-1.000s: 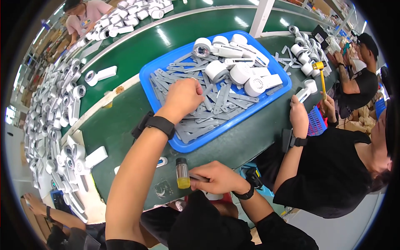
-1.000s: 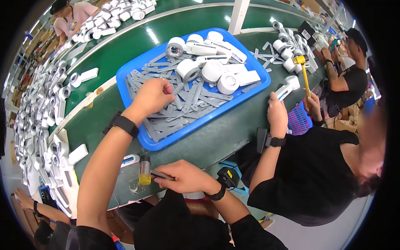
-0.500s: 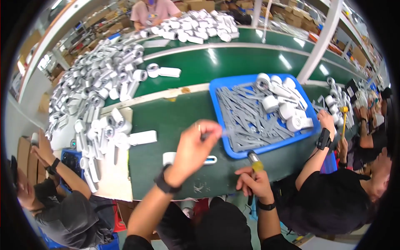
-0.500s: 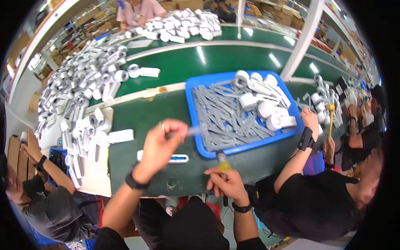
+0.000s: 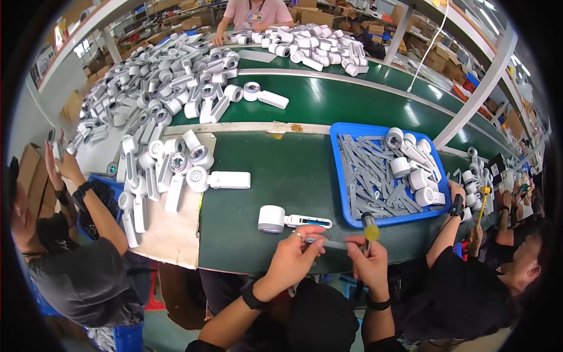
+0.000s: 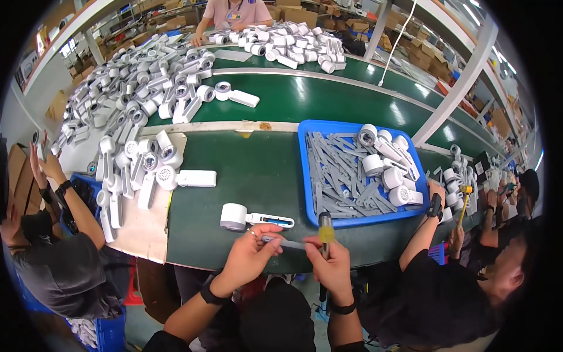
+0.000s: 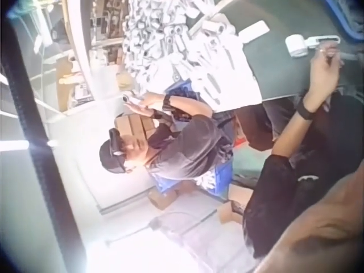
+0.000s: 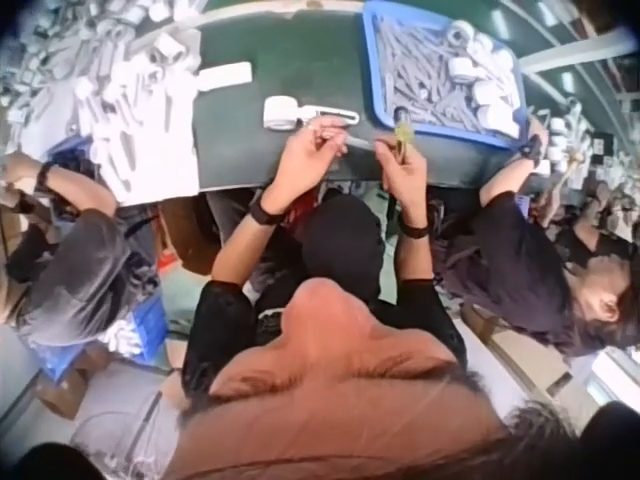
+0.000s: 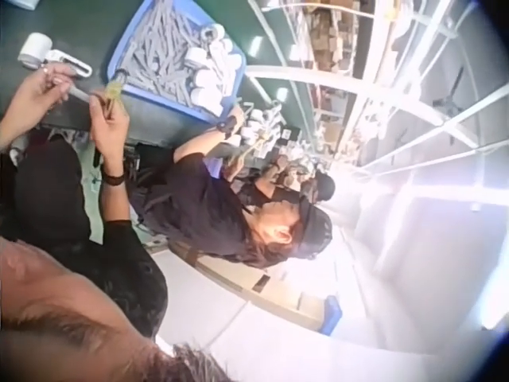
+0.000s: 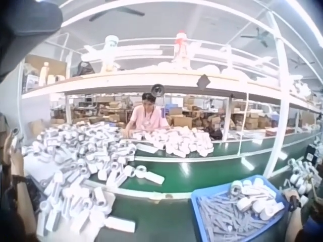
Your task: The person assembles handheld fans by fitting a plastic cover onto the handle and tapping it into place with a hammer. They then attach a fan head to the handle, tap the connection with the hammer, and place the finished fan onto the conveyor belt.
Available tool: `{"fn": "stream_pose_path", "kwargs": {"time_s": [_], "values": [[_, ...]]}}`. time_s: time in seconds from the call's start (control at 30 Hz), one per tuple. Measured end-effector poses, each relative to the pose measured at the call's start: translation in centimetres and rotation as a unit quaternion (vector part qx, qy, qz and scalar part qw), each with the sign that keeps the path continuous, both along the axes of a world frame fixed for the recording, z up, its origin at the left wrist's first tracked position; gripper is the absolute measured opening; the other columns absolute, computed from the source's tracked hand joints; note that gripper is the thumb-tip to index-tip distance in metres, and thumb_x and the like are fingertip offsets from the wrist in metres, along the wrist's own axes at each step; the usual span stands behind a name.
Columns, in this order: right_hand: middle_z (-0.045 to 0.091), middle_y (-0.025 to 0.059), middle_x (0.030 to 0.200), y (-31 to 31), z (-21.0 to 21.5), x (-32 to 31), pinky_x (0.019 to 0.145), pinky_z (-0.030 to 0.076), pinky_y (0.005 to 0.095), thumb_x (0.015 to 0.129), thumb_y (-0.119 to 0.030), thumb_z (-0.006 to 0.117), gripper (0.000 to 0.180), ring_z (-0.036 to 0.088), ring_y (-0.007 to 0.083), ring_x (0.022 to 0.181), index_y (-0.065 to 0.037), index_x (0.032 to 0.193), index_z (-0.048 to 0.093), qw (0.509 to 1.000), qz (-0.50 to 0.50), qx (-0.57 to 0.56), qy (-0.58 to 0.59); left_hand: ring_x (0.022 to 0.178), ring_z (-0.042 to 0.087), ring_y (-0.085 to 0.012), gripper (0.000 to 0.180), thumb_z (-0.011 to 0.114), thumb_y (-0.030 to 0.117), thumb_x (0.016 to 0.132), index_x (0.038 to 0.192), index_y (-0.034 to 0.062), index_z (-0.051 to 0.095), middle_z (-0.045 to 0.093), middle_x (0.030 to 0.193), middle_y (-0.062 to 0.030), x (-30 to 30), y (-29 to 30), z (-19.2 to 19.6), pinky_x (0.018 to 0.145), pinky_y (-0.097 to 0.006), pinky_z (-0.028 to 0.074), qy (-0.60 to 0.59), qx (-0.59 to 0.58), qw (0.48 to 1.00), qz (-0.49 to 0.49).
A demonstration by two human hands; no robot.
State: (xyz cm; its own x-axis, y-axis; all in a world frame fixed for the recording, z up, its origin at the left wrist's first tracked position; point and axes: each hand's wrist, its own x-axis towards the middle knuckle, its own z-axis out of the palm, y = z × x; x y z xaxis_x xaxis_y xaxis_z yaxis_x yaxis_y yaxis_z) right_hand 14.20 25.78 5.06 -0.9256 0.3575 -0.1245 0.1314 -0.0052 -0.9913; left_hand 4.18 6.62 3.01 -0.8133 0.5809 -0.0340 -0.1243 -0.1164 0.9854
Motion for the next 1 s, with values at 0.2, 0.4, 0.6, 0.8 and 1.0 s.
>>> {"fn": "stream_pose_path", "kwargs": {"time_s": [0.2,0.4,0.6,0.8,1.0], "values": [[0.065,0.0015,0.076,-1.6,0.4,-0.2,0.039,0.032,0.0216,0.103,-0.016,0.069,0.019,0.049,0.0039,0.042,0.001,0.113,0.071,0.999,0.018,0.015,-0.024,0.094,0.072,-0.0148,0.031,0.064,0.003,0.104,0.133,-0.0003,0.056,0.071,0.111,-0.0103,0.6,-0.8,0.7,0.085,-0.028,0.059,-0.049,0.025,0.998,0.0],[0.064,0.0025,0.074,-0.1,-0.1,-1.7,0.036,0.028,0.0217,0.105,-0.023,0.068,0.025,0.044,0.0053,0.039,0.001,0.109,0.068,0.999,-0.041,-0.017,-0.027,0.133,0.056,-0.037,0.054,0.091,0.015,0.078,0.127,0.0077,0.068,0.062,0.143,-0.0151,-1.9,-2.8,0.7,0.11,-0.048,0.044,0.421,-0.187,0.861,0.215],[0.066,0.0029,0.076,-0.4,0.5,-5.1,0.035,0.029,0.0216,0.105,-0.023,0.067,0.025,0.045,0.0051,0.039,0.002,0.111,0.069,0.997,-0.017,-0.033,-0.068,0.144,0.043,-0.0384,0.055,0.092,0.024,0.074,0.123,0.0087,0.072,0.052,0.154,-0.0144,-4.7,-3.9,-0.7,0.118,-0.056,0.032,0.475,-0.291,0.806,0.2],[0.068,0.0033,0.078,-1.3,-0.3,-6.5,0.035,0.03,0.0216,0.105,-0.021,0.067,0.023,0.046,0.0048,0.04,-0.001,0.114,0.069,0.994,0.025,-0.026,-0.105,0.136,0.051,-0.0371,0.038,0.087,0.019,0.079,0.114,0.0073,0.076,0.062,0.141,-0.0094,-4.9,-3.5,-2.6,0.114,-0.053,0.039,0.482,-0.286,0.81,0.17],[0.067,0.0032,0.077,-0.7,-0.3,-7.4,0.035,0.029,0.0215,0.106,-0.021,0.066,0.022,0.045,0.0051,0.039,0.0,0.113,0.068,0.994,0.025,-0.016,-0.107,0.134,0.052,-0.0364,0.036,0.087,0.016,0.08,0.112,0.0069,0.075,0.063,0.138,-0.0082,-5.3,-3.1,-2.5,0.109,-0.05,0.044,0.477,-0.277,0.814,0.18]]}}
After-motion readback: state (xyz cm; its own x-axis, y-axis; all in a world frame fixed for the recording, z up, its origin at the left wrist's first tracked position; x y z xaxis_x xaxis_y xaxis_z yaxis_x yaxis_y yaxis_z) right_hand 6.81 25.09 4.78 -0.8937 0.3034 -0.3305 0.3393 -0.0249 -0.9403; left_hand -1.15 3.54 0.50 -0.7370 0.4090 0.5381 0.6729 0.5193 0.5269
